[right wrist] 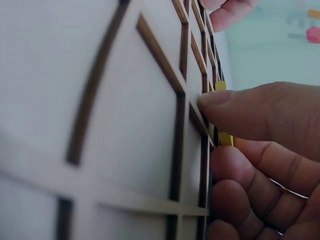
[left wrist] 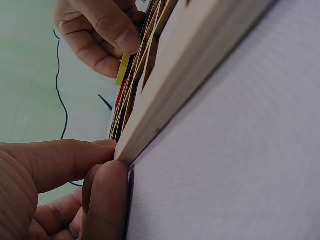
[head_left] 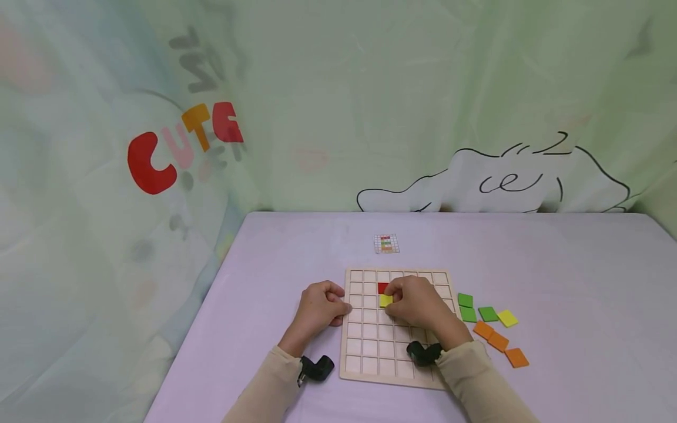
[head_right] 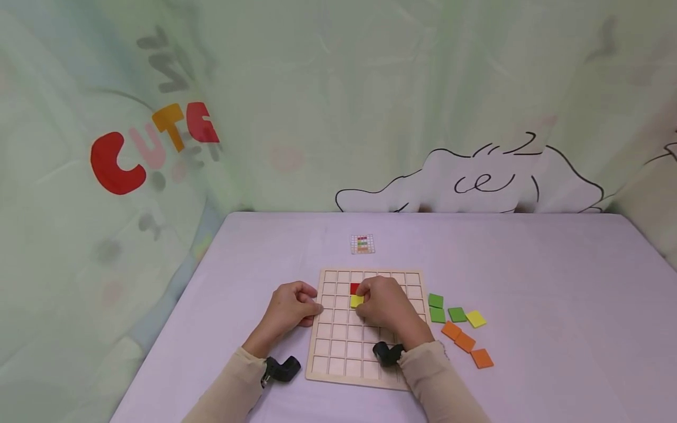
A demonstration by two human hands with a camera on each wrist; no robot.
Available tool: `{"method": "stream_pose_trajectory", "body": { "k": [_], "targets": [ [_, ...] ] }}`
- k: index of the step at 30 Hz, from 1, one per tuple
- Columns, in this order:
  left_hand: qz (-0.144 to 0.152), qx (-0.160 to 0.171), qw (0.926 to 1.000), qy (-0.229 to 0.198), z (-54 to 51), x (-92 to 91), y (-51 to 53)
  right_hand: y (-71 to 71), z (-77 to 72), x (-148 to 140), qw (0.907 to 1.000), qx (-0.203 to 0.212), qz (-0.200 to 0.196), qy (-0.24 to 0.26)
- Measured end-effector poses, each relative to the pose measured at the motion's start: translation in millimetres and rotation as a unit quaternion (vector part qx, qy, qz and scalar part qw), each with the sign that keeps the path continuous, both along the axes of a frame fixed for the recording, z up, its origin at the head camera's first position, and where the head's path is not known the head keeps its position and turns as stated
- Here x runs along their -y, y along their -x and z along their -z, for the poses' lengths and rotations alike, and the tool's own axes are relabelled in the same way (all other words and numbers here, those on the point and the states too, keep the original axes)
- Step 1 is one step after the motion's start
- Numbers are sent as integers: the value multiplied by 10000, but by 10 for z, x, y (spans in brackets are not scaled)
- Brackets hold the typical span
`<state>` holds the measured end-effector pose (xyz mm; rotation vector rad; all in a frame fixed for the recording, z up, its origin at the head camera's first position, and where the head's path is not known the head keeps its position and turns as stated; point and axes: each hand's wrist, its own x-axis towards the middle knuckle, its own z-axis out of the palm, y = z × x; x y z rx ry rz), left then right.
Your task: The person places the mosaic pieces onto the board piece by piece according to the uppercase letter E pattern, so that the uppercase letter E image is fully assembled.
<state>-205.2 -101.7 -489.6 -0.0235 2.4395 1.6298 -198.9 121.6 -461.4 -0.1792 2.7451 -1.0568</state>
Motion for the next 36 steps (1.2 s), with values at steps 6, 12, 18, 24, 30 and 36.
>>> {"method": "stream_pose_trajectory", "body": {
  "k": [6,12,18,24,30,36],
  "targets": [
    [-28,35,10000,23,-2,-9,-1,-5,-1,16,9999,105,104,45],
    [-21,-4,10000,7,-9,-4,-3,0,9,18,10000,44,77,-11],
    [-23,1,10000,-17,0,-5,-3,-3,8,21,9999,54,79,-29],
    [-29,1,10000,-2,1,-6,-3,-9,7,32,9998,127,141,-52],
    [-13,-28,10000,-7,-4,-8,-12,-10,12,38,9998,121,148,-48],
    [-24,-29,10000,66,-10,-11,-12,-10,19,34,9999,49,134,-69]
  ]
}}
